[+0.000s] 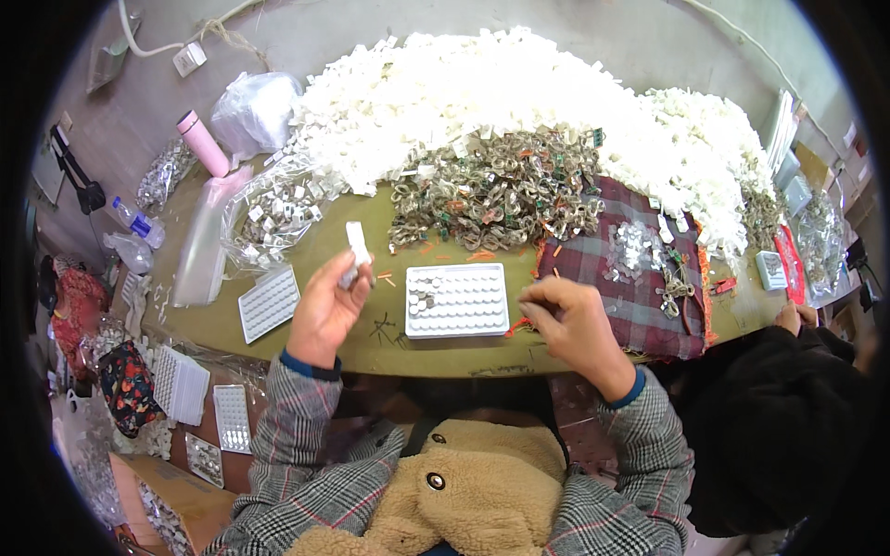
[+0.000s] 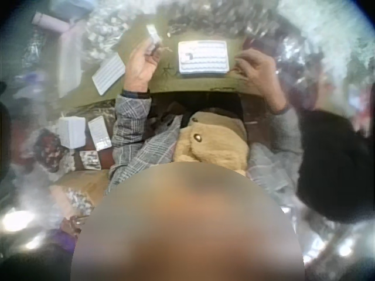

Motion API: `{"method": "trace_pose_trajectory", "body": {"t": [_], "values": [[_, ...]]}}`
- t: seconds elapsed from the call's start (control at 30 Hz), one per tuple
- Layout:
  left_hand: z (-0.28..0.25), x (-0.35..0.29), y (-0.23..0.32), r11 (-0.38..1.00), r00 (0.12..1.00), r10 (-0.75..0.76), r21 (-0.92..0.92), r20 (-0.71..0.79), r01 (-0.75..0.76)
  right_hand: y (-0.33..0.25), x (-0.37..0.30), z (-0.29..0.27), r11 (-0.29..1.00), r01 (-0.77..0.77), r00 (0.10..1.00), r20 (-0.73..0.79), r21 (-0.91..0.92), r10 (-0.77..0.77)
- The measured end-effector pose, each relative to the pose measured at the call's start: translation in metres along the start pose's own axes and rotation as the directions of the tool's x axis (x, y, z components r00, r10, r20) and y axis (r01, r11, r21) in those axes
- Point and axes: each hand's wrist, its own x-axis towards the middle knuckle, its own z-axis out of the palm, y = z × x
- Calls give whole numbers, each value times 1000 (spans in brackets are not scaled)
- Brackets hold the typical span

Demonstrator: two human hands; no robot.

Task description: The person repeatedly picks small white plastic housings and metal contacts from a tray, inserts the contacts into the housings, and places the assembled units back on the table. The process is continuous and repetitive, with the person handling each component individually.

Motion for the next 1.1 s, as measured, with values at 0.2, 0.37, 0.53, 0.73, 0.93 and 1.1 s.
{"method": "trace_pose_trajectory", "body": {"t": [0.2, 0.37, 0.53, 0.73, 0.93, 1.1], "values": [[-7, -49, -38, 996, 998, 68, -60, -15, -69, -28, 118, 32, 910, 389, 915, 176, -141, -364], [-18, -58, -50, 998, 999, 35, -60, 0, -35, -11, 205, 82, 673, 526, 850, 342, -520, -401], [-28, -54, -50, 997, 1000, 23, -67, 7, -23, 17, 230, 100, 358, 654, 744, 483, -666, -461], [-32, -51, -51, 995, 999, 34, -95, 40, -30, 19, 243, 99, 423, 650, 752, 453, -632, -479], [-32, -52, -50, 994, 998, 34, -106, 48, -28, -5, 252, 66, 929, 209, 957, 261, -305, -129], [-22, -58, -43, 1000, 999, 22, -5, 23, -22, -15, 232, 53, 998, -64, 972, 229, 13, 59]]}}
